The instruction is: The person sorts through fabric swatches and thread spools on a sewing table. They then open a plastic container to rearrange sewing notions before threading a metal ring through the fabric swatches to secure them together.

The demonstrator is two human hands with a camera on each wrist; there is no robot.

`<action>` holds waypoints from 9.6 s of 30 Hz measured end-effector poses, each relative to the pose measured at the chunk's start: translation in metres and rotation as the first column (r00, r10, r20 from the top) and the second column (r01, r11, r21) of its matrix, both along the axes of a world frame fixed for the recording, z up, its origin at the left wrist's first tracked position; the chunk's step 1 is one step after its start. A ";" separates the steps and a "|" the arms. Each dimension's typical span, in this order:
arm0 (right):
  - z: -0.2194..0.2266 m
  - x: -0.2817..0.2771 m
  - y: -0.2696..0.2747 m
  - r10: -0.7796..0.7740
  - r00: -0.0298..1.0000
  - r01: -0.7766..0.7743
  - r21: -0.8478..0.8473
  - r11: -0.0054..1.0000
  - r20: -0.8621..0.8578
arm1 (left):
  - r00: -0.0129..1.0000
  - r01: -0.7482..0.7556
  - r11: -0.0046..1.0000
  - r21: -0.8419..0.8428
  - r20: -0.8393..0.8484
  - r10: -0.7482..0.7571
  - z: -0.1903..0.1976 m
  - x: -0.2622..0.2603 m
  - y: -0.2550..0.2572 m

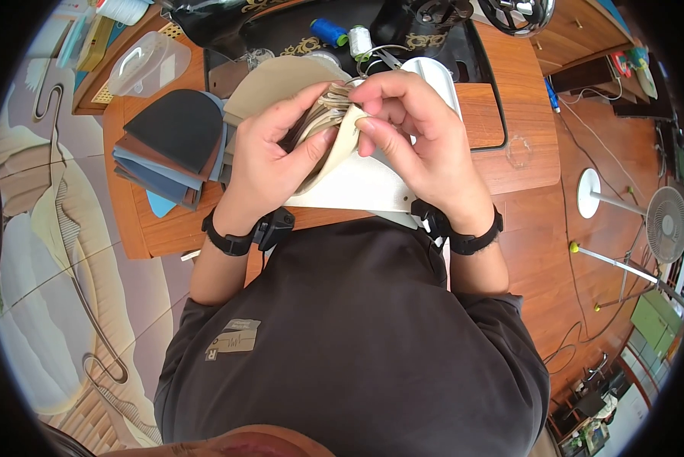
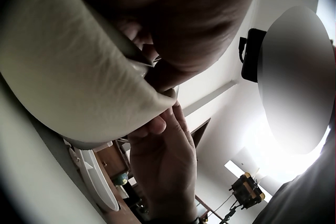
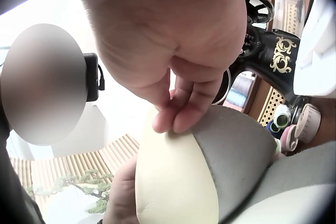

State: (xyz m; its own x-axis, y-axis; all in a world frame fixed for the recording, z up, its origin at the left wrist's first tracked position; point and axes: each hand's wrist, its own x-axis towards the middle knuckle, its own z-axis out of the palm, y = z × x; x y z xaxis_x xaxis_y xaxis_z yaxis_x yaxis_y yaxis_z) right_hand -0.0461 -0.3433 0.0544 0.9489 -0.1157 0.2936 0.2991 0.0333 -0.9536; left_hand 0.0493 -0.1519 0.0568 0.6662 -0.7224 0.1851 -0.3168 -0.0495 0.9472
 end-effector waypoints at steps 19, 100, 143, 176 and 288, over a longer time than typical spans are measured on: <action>-0.010 0.001 0.002 -0.077 0.976 0.128 -0.249 0.960 0.203 | 0.977 0.138 0.979 -0.148 -0.143 -0.160 -0.013 0.011 0.003; 0.002 -0.006 0.003 0.032 0.988 -0.002 0.190 0.982 -0.153 | 1.000 -0.009 0.984 -0.176 0.013 0.012 -0.014 0.003 -0.003; 0.020 -0.001 -0.010 0.153 0.933 -0.142 0.058 0.988 -0.327 | 0.974 0.172 0.975 -0.138 -0.122 -0.189 -0.016 0.015 0.000; 0.005 -0.005 0.025 -0.319 0.946 0.319 -0.356 0.879 0.059 | 0.963 0.018 0.989 -0.144 -0.265 -0.056 -0.018 0.007 0.000; 0.017 0.001 0.013 0.074 0.997 -0.066 -0.517 0.854 -0.006 | 0.923 0.032 0.977 -0.212 -0.370 -0.110 -0.017 0.014 0.046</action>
